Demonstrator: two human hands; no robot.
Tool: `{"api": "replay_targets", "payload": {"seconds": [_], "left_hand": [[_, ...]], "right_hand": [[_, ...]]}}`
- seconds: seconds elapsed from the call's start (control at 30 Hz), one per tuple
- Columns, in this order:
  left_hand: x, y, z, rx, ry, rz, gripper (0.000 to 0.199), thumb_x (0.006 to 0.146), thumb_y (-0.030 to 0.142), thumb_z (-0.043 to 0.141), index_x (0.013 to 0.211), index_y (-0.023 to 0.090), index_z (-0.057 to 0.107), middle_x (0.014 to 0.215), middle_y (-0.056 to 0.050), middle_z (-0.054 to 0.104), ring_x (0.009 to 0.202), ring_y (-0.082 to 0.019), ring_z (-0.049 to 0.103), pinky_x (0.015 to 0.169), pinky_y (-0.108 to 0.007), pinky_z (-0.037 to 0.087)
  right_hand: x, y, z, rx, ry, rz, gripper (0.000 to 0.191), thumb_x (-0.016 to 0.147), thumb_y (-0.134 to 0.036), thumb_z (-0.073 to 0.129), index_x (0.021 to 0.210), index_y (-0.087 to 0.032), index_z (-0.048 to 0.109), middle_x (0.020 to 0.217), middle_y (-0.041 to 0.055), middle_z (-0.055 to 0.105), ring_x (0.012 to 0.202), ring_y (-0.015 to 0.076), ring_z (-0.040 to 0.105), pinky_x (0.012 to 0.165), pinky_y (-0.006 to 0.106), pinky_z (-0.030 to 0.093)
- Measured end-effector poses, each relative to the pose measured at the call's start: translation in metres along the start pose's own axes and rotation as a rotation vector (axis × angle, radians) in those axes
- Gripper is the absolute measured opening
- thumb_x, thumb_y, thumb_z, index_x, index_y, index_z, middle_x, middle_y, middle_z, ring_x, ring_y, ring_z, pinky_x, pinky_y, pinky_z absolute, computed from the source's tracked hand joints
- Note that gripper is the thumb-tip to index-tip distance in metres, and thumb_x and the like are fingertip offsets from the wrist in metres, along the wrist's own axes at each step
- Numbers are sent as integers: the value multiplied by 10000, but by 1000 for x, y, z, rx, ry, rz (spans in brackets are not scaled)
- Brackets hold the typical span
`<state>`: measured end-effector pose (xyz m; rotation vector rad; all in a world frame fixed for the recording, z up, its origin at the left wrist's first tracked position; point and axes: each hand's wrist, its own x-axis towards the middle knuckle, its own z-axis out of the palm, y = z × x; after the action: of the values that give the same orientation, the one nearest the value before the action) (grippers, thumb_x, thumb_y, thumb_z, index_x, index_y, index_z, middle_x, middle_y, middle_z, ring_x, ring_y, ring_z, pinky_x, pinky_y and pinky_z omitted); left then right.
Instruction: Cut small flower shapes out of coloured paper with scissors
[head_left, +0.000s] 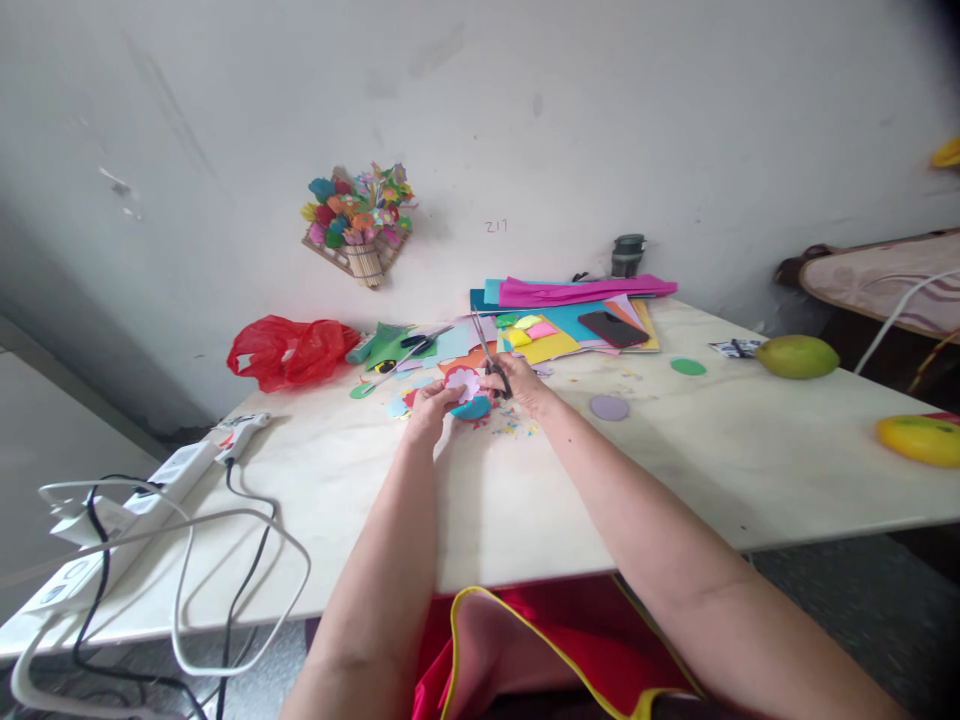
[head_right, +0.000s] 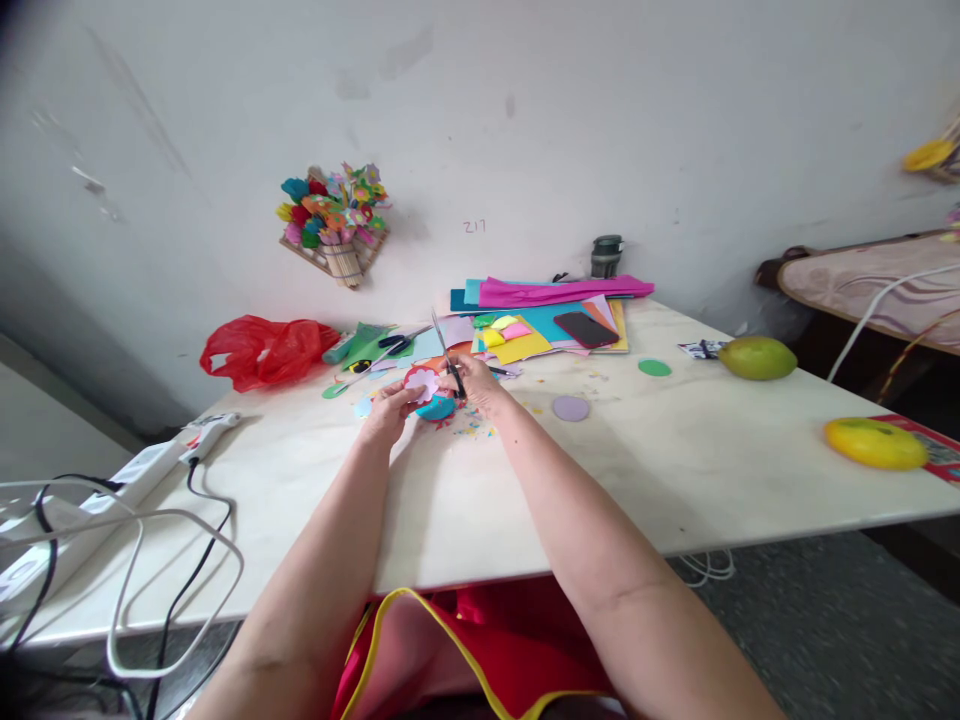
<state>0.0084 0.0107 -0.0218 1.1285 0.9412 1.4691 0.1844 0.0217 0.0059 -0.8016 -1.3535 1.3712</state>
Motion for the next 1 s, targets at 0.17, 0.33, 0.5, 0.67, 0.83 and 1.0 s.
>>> {"api": "replay_targets", "payload": {"seconds": [0.17,0.33,0.5,0.67,0.83,1.0], "left_hand": [[-2,2,3,13,-49,-26,248,511,299,874,639,161,714,646,-29,690,602,-154,619,657,-298,519],[-6,5,7,33,-89,-54,252,497,278,859,654,136,722,643,-30,687,588,-136,607,633,-271,486],[-7,4,7,38,-116,-73,255,504,268,858,678,125,738,664,-42,703,598,-142,619,635,-270,490],[-5,4,8,2,-52,-64,263,475,267,865,664,140,733,653,-39,712,588,-151,632,643,-279,506],[-3,3,7,-2,-27,-36,265,484,300,866,638,140,722,621,-52,703,583,-161,641,644,-285,519],[1,0,2,-37,65,8,328,463,324,892,675,142,721,632,-39,702,593,-157,646,658,-293,547]], "right_hand": [[3,1,-3,51,49,-19,381,611,-239,803,888,-192,545,562,-83,583,483,103,562,475,212,429],[5,5,-3,74,55,-60,400,582,-207,804,884,-195,541,612,-85,583,533,105,588,519,219,459],[7,8,-4,-1,38,-26,324,612,-153,732,894,-188,575,521,-96,537,445,103,527,444,200,379],[2,3,-1,-27,25,-11,312,601,-132,726,874,-177,581,547,-74,581,461,94,523,463,202,402],[-3,-1,3,-55,-2,19,349,594,-160,761,891,-177,580,550,-80,575,458,90,510,429,186,356],[-3,1,3,-79,-3,68,322,631,-158,743,908,-174,580,575,-62,601,450,95,540,367,164,290]]}}
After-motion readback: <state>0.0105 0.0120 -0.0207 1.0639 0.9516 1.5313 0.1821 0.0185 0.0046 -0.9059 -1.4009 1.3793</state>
